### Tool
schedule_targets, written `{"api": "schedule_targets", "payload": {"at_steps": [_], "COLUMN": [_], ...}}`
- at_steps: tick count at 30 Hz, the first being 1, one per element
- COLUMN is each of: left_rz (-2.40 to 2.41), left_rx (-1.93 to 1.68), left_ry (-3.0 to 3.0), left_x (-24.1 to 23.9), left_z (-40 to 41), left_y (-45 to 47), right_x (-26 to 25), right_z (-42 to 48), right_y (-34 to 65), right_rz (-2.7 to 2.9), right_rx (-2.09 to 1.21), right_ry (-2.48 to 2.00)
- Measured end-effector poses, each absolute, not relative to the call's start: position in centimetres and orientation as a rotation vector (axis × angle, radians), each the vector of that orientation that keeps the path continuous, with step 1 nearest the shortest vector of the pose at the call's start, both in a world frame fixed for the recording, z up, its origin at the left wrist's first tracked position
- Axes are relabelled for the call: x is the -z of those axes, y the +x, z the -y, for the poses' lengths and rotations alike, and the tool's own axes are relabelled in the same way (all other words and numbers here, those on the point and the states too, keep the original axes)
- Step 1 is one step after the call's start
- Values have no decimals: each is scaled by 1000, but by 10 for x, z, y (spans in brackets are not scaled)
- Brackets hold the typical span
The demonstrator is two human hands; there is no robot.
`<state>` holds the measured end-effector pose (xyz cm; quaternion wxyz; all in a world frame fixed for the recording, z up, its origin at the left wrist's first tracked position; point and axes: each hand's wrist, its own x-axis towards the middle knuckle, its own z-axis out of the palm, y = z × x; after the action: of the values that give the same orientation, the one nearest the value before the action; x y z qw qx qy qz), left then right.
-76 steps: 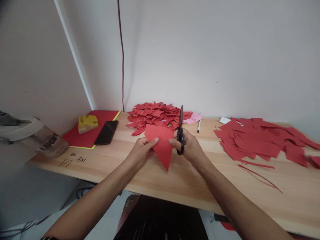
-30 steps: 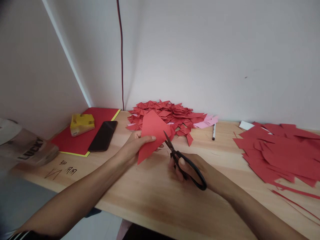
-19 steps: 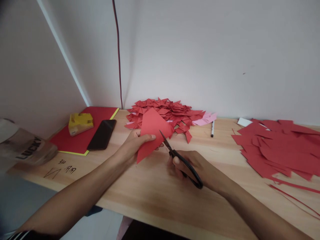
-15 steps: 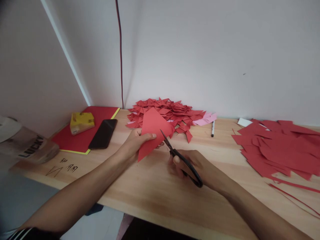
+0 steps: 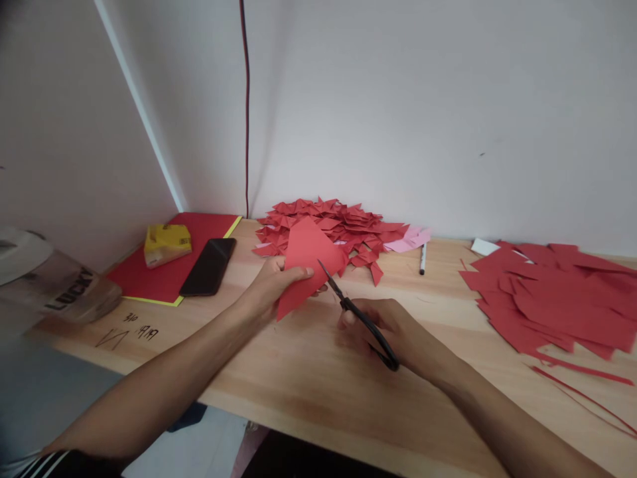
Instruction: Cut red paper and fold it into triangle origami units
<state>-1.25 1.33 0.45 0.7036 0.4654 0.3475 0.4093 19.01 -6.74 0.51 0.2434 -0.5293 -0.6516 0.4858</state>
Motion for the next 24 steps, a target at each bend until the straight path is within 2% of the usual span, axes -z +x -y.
{"api": "schedule_targets", "payload": {"at_steps": [8, 17, 24], "left_rz": [-758, -757, -742], "left_rx": [-915, -883, -864], "left_ry": [1004, 1009, 1023], "left_x": [-6, -4, -9], "left_z": [-13, -15, -12], "left_y": [-13, -14, -15], "right_x": [4, -5, 2], "right_z": [67, 66, 68], "right_y": [194, 190, 200], "right_rz": [1715, 1725, 1824], "right_rx": [-1381, -1286, -1325], "right_ry": [-1510, -1619, -1454]}}
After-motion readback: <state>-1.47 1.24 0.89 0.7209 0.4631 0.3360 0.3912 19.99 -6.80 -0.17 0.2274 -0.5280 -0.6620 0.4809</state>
